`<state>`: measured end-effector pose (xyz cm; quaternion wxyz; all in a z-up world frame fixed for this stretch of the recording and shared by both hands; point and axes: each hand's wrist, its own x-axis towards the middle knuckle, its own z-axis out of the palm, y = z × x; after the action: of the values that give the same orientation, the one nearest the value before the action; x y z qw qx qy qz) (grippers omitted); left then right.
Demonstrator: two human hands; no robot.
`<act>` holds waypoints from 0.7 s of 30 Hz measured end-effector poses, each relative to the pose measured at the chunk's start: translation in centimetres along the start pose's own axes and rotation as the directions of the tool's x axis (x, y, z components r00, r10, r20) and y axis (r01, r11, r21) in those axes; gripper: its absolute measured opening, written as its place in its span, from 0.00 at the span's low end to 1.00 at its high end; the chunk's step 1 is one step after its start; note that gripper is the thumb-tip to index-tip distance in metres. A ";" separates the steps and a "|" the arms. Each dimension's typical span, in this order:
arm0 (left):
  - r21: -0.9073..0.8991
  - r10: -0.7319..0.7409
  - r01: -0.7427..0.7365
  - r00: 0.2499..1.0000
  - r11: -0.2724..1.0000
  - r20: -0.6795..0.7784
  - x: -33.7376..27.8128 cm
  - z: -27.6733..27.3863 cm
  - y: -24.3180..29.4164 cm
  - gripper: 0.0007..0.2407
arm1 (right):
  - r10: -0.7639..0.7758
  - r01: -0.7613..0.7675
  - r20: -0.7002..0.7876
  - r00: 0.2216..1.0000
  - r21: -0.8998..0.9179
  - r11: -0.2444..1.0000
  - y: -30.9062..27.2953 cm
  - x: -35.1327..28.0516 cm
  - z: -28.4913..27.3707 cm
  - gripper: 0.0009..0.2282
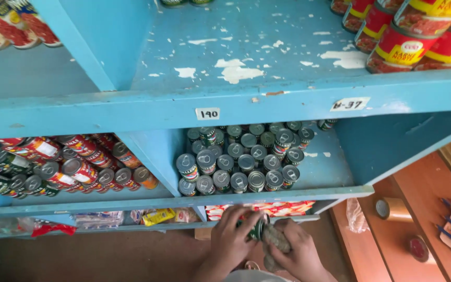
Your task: Wiping canned goods with a cloth and organizing them on the grocery store shelves.
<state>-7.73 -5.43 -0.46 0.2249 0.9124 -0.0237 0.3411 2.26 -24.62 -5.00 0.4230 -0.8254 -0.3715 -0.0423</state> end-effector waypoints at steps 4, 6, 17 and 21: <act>-0.039 0.029 -0.028 0.999 0.999 0.024 0.6 0.0 0.8 0.28 | -0.101 0.101 -0.002 0.995 0.070 0.992 -1.4 1.4 -1.5 0.17; -0.003 0.084 -0.084 0.996 0.996 0.040 1.0 -0.2 0.9 0.26 | -0.003 0.004 -0.042 0.999 0.046 0.999 -0.4 1.7 -1.1 0.17; -0.023 0.028 -0.029 0.999 0.999 -0.026 2.5 -0.3 1.3 0.30 | -0.032 0.030 -0.075 0.997 -0.023 0.999 -3.1 4.4 -3.5 0.12; 0.016 -0.065 0.066 0.994 0.998 -0.085 2.3 0.4 0.1 0.35 | -0.083 0.090 0.234 0.969 -0.018 0.996 -2.6 4.3 -4.1 0.17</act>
<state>-5.75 -5.44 0.82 0.2283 0.8995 0.0189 0.3719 4.70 -24.20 0.98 0.3623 -0.8136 -0.4537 0.0311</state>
